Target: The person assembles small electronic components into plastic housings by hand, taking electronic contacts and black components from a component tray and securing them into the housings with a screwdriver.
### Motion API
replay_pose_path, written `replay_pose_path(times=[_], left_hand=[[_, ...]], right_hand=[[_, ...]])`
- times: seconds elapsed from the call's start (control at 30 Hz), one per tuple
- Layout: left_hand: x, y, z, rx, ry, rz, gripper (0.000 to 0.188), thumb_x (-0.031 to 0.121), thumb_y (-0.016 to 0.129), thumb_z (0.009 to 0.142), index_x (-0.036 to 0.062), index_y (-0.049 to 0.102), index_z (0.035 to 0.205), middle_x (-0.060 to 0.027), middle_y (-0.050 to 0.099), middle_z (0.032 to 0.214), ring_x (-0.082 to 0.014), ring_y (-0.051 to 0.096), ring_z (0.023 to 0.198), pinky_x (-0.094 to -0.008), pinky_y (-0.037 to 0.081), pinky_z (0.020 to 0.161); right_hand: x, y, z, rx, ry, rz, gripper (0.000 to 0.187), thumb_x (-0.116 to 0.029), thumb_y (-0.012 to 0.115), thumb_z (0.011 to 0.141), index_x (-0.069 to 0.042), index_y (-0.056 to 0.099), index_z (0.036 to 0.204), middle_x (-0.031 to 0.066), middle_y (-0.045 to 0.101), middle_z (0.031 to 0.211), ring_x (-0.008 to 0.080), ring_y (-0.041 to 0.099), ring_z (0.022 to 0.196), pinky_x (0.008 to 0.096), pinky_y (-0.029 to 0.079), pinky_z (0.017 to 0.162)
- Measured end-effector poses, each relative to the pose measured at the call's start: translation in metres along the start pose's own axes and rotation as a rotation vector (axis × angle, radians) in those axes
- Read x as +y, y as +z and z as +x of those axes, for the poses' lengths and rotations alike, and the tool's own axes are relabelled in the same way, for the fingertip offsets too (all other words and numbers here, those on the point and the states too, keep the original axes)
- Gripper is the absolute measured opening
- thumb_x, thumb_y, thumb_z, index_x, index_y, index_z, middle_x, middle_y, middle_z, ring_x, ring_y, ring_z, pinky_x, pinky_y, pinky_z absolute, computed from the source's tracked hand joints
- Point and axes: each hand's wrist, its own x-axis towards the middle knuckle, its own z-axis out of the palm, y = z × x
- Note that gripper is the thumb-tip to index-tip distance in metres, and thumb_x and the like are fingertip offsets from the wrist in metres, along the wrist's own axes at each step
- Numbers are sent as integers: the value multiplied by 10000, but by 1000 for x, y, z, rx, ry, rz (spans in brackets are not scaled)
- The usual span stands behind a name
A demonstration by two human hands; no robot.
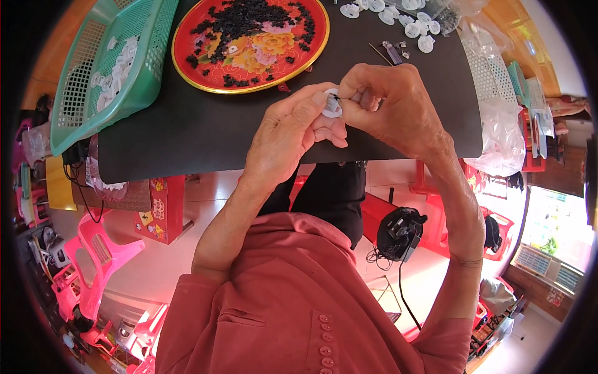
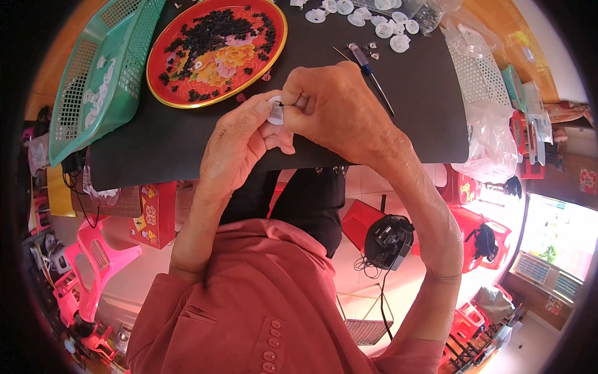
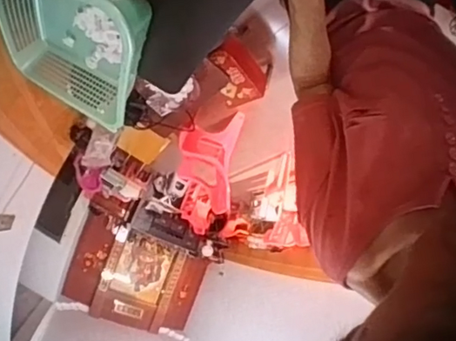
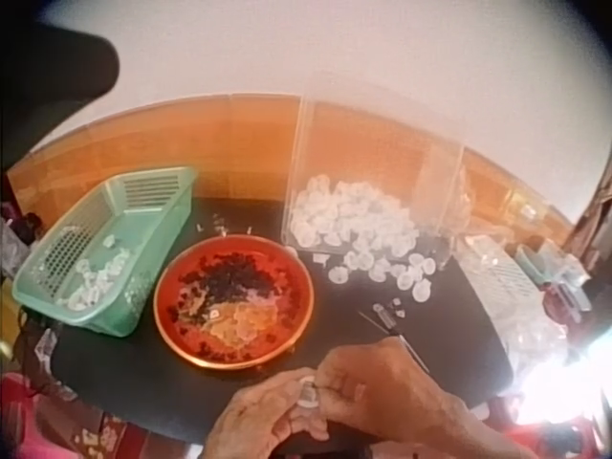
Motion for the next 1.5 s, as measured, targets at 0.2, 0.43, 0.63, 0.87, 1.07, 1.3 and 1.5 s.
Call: replay_pose_path(times=[0.2, 0.43, 0.63, 0.87, 1.07, 1.3, 1.5], left_hand=[[1, 0, -2, -6, 1, 41, 368, 170, 365, 972, -97, 425, 1219, -140, 586, 956, -189, 610, 790, -320, 521, 715], [0, 2, -2, 3, 20, 76, 362, 155, 365, 971, -97, 422, 1225, -146, 582, 956, -192, 605, 797, -329, 525, 708], [0, 6, -1, 74, 40, 54, 340, 157, 361, 974, -87, 459, 1190, -136, 587, 864, -188, 605, 755, -312, 528, 689], [-2, 4, -1, 45, 47, 68, 342, 163, 366, 976, -87, 461, 1189, -132, 584, 867, -183, 604, 756, -310, 526, 691], [-1, 5, -2, 55, 28, 80, 350, 176, 385, 974, -90, 466, 1186, -127, 587, 844, -182, 605, 736, -305, 523, 686], [2, 2, -1, -18, -18, 81, 367, 170, 377, 972, -99, 437, 1214, -126, 583, 924, -187, 610, 763, -317, 521, 695], [2, 7, -2, 12, -13, 119, 333, 181, 389, 976, -69, 491, 1171, -109, 586, 838, -159, 596, 720, -280, 515, 676]], right_hand=[[-5, 2, 1, 33, 1, 36, 151, -75, 672, 716, 33, 568, 692, 122, 570, 559, 196, 590, 511, 280, 471, 513], [-1, 4, 0, 89, -43, -21, 92, -31, 642, 690, 26, 572, 707, 138, 578, 583, 238, 610, 536, 300, 477, 515], [-3, 3, -1, 73, -58, -60, 87, -38, 624, 696, 29, 574, 720, 156, 590, 636, 286, 614, 584, 336, 477, 534], [0, 2, 1, 50, -84, -81, 130, -34, 633, 672, 17, 515, 654, 151, 554, 594, 308, 578, 557, 343, 448, 512], [-1, 0, 2, 30, -82, -28, 134, -18, 638, 659, 11, 508, 648, 142, 542, 576, 277, 565, 523, 316, 434, 492], [-5, -4, 2, -17, -10, 6, 124, -19, 629, 663, 12, 512, 637, 127, 531, 543, 229, 544, 481, 297, 430, 486], [-7, -5, -1, -29, 54, 8, 97, -27, 621, 677, 16, 538, 650, 111, 549, 545, 160, 548, 486, 270, 434, 493]])
